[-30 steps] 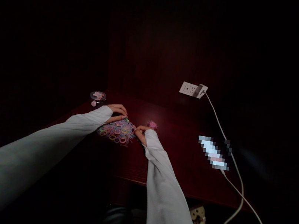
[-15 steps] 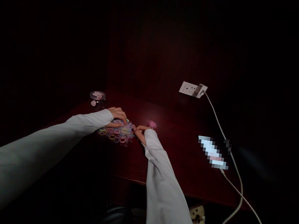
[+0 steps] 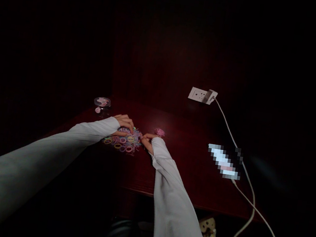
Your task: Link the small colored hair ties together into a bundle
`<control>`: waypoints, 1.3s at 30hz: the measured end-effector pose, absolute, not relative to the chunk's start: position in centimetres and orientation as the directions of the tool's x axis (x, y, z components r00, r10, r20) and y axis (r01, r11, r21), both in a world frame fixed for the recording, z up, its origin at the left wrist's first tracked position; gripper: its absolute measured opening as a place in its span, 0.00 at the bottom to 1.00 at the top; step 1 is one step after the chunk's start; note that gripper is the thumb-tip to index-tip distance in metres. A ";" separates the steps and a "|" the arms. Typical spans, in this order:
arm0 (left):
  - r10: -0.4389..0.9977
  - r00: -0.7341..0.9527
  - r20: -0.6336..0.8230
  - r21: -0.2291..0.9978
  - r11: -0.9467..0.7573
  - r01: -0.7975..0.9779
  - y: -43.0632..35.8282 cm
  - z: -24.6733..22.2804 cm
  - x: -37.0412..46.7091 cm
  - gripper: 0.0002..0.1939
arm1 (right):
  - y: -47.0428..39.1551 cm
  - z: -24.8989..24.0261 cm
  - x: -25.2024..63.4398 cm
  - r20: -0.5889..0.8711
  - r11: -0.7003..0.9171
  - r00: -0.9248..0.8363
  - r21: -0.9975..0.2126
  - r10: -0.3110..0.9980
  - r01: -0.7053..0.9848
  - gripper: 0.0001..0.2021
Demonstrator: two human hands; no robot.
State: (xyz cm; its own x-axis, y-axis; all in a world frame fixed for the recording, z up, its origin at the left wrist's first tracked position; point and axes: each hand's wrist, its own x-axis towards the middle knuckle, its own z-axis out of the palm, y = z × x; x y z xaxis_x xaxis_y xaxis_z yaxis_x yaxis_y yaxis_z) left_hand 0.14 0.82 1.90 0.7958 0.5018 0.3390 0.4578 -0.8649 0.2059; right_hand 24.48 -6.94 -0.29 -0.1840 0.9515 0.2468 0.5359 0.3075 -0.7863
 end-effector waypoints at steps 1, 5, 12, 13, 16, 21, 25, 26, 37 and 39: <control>0.492 0.800 0.344 0.199 -0.870 0.450 0.7 2.1 0.1 0.08 | -7.0 -0.3 24.5 0.244 0.305 -0.184 -0.789 0.952 0.533 0.23; 0.458 0.810 0.366 0.191 -0.889 0.416 0.2 3.0 -0.2 0.13 | -7.1 -0.1 24.4 0.235 0.300 -0.189 -0.799 0.954 0.521 0.24; 0.463 0.762 0.453 0.294 -0.884 0.362 0.5 3.0 0.0 0.14 | -6.5 -0.6 24.4 0.245 0.298 -0.172 -0.831 0.954 0.469 0.23; 0.454 0.762 0.461 0.300 -0.888 0.348 0.6 3.0 0.0 0.14 | -6.4 -0.7 24.3 0.256 0.304 -0.164 -0.835 0.953 0.458 0.22; 0.418 0.770 0.482 0.304 -0.904 0.300 0.7 2.8 0.2 0.14 | -6.0 -1.1 24.0 0.301 0.324 -0.124 -0.840 0.946 0.434 0.21; 0.412 0.775 0.479 0.304 -0.906 0.294 0.7 2.7 0.5 0.12 | -5.7 -1.1 23.6 0.320 0.338 -0.119 -0.824 0.940 0.454 0.23; 0.430 0.779 0.456 0.293 -0.899 0.325 0.6 2.7 0.6 0.12 | -5.9 -0.8 23.4 0.368 0.376 -0.120 -0.776 0.922 0.506 0.26; 0.435 0.781 0.449 0.289 -0.897 0.334 0.5 2.7 0.6 0.12 | -6.0 -0.7 23.3 0.374 0.380 -0.123 -0.762 0.919 0.524 0.26; 0.467 0.775 0.426 0.242 -0.884 0.400 1.4 1.5 0.8 0.12 | -6.0 0.2 23.7 0.541 0.426 0.001 -0.663 0.841 0.616 0.27; 0.478 0.767 0.429 0.243 -0.878 0.412 1.7 1.1 1.1 0.14 | -6.1 0.4 23.6 0.548 0.431 0.004 -0.662 0.836 0.613 0.28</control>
